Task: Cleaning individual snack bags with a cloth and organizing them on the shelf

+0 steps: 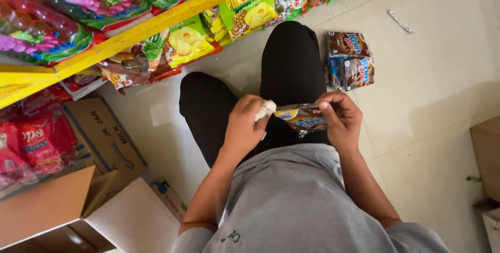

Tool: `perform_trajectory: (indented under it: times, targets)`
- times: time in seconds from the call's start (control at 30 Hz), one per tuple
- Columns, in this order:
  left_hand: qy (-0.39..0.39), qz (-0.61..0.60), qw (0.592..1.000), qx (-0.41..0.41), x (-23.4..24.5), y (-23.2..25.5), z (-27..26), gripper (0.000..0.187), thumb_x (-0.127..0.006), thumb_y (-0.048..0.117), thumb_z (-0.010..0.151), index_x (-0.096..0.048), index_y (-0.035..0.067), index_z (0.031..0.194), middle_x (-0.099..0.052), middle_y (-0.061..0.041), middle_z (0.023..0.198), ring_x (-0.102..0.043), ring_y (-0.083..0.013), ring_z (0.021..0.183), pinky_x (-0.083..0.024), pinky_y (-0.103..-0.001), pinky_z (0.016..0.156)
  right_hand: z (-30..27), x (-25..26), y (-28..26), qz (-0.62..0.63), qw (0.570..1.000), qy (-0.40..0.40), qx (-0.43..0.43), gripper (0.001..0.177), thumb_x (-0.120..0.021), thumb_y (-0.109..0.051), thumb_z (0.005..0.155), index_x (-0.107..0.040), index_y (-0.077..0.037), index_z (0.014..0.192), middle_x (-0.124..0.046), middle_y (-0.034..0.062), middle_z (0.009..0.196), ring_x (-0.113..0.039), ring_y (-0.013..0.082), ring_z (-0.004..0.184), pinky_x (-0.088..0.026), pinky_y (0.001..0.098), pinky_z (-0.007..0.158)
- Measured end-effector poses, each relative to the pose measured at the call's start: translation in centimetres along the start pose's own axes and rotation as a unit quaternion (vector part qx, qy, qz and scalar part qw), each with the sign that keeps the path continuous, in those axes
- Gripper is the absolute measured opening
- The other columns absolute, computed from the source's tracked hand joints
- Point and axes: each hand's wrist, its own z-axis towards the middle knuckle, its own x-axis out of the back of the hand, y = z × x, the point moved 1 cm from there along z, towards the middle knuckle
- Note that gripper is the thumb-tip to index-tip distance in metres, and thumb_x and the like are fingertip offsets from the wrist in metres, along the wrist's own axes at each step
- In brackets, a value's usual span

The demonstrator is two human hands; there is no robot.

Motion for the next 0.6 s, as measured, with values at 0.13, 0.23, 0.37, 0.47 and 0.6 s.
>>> perform_trajectory:
  times: [0.13,0.23,0.37,0.47,0.6]
  targets:
    - [0.07,-0.133,0.987,0.062,-0.2,4.9,0.9,0.055,-0.081,0.031,0.087,-0.059,0.004,0.13,-0.064,-0.021,0.113,-0.066,-0.0446,0.106,-0.052,-0.052,0.09,-0.7,-0.7,0.8,-0.019,0.999,-0.008,0.027,0.007,-0.066,0.0,0.101,-0.061,0.005,0.103,-0.063,0.0147,0.091,-0.062,0.0212,0.085,-0.05,0.0344,0.079]
    - [0.011,-0.162,0.977,-0.139,-1.4,7.0,1.8,0.064,-0.066,0.022,0.097,-0.039,-0.002,0.15,-0.044,-0.031,0.149,-0.04,-0.0522,0.144,-0.031,-0.06,0.121,-1.0,-1.4,0.9,-0.069,0.992,-0.039,0.097,0.01,-0.066,-0.001,0.1,-0.061,0.005,0.106,-0.058,0.0156,0.09,-0.058,0.0256,0.08,-0.045,0.0389,0.072]
    - [-0.044,-0.06,0.985,-0.158,-1.8,4.6,1.7,0.042,-0.06,0.003,0.092,-0.057,0.007,0.134,-0.062,-0.013,0.116,-0.063,-0.0386,0.111,-0.05,-0.049,0.098,-0.9,-2.1,0.4,-0.044,0.992,-0.032,0.114,0.007,-0.062,0.001,0.101,-0.056,0.004,0.101,-0.055,0.0148,0.086,-0.059,0.027,0.074,-0.046,0.0381,0.069]
    - [-0.042,-0.034,0.989,-0.14,-0.5,3.5,1.8,0.028,-0.071,0.01,0.087,-0.068,0.014,0.115,-0.066,-0.005,0.098,-0.068,-0.031,0.099,-0.051,-0.044,0.087,-1.1,-2.0,0.3,-0.013,0.993,-0.023,0.115,0.007,-0.062,0.002,0.1,-0.056,0.005,0.099,-0.056,0.0136,0.084,-0.061,0.0251,0.073,-0.048,0.036,0.068]
    - [-0.025,0.007,0.998,-0.058,0.8,0.3,0.5,0.041,-0.079,0.003,0.074,-0.07,0.015,0.112,-0.07,-0.008,0.096,-0.068,-0.0346,0.098,-0.049,-0.048,0.091,-0.5,-1.1,0.7,-0.002,0.993,0.0,0.118,0.008,-0.058,0.0,0.104,-0.052,0.003,0.101,-0.055,0.0134,0.089,-0.061,0.0249,0.076,-0.049,0.0361,0.072]
